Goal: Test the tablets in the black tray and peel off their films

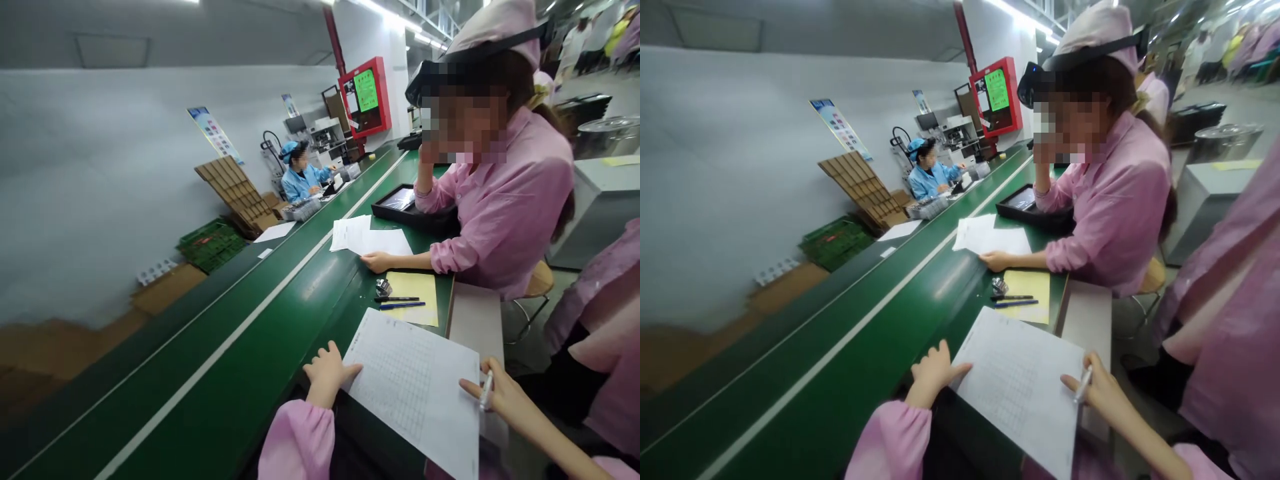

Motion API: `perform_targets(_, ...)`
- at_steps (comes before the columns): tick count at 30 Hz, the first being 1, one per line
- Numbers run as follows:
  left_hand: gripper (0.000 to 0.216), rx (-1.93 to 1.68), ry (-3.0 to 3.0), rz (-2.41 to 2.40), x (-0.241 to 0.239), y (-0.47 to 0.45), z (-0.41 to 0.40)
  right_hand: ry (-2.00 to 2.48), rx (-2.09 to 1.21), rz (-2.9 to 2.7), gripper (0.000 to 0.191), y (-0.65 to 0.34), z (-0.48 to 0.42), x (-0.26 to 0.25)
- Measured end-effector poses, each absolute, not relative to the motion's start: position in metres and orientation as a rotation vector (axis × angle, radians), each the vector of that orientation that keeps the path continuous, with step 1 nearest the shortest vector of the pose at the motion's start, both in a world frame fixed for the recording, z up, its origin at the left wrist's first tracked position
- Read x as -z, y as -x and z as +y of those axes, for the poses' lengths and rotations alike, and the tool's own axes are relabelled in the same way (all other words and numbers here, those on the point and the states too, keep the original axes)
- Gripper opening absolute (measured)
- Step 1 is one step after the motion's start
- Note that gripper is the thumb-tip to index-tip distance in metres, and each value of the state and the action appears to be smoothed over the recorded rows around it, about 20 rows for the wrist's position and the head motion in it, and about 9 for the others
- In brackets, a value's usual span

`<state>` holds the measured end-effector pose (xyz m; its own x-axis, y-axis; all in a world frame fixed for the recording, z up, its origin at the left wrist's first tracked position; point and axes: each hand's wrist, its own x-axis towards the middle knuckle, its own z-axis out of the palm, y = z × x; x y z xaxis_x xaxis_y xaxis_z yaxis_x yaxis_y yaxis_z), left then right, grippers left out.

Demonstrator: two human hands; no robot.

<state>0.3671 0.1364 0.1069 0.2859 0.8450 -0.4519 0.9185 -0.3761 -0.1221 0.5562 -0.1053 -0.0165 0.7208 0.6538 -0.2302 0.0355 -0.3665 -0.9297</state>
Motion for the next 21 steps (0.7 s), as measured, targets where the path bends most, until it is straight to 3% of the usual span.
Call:
perform_targets(4, 0.077, 0.545, -2.309, 1.603, -0.101, -0.362, 0.144, 1.723, -0.627, -0.635, 0.044, -0.531, -0.104, 0.004)
perform_targets(6, 0.059, 0.463, -2.279, 1.558, -0.098, -0.36, 0.147, 1.695, -0.431, -0.812, 0.043, -0.526, -0.101, -0.01)
perform_targets(10, 0.026, 0.28, -2.198, 1.492, -0.094, -0.357, 0.15, 1.574, -0.204, -0.871, 0.059, -0.537, -0.096, -0.039)
perform_targets(13, 0.029, 0.047, -2.099, 1.481, -0.098, -0.354, 0.15, 1.483, -0.119, -0.687, 0.063, -0.557, -0.087, -0.056)
perform_targets(18, 0.026, -0.287, -1.889, 1.357, -0.125, -0.344, 0.147, 1.183, -0.405, -0.415, 0.055, -0.589, -0.066, -0.076)
perform_targets(21, 0.036, -0.528, -1.836, 1.274, -0.155, -0.333, 0.141, 1.075, -0.469, -0.341, 0.057, -0.605, -0.054, -0.086)
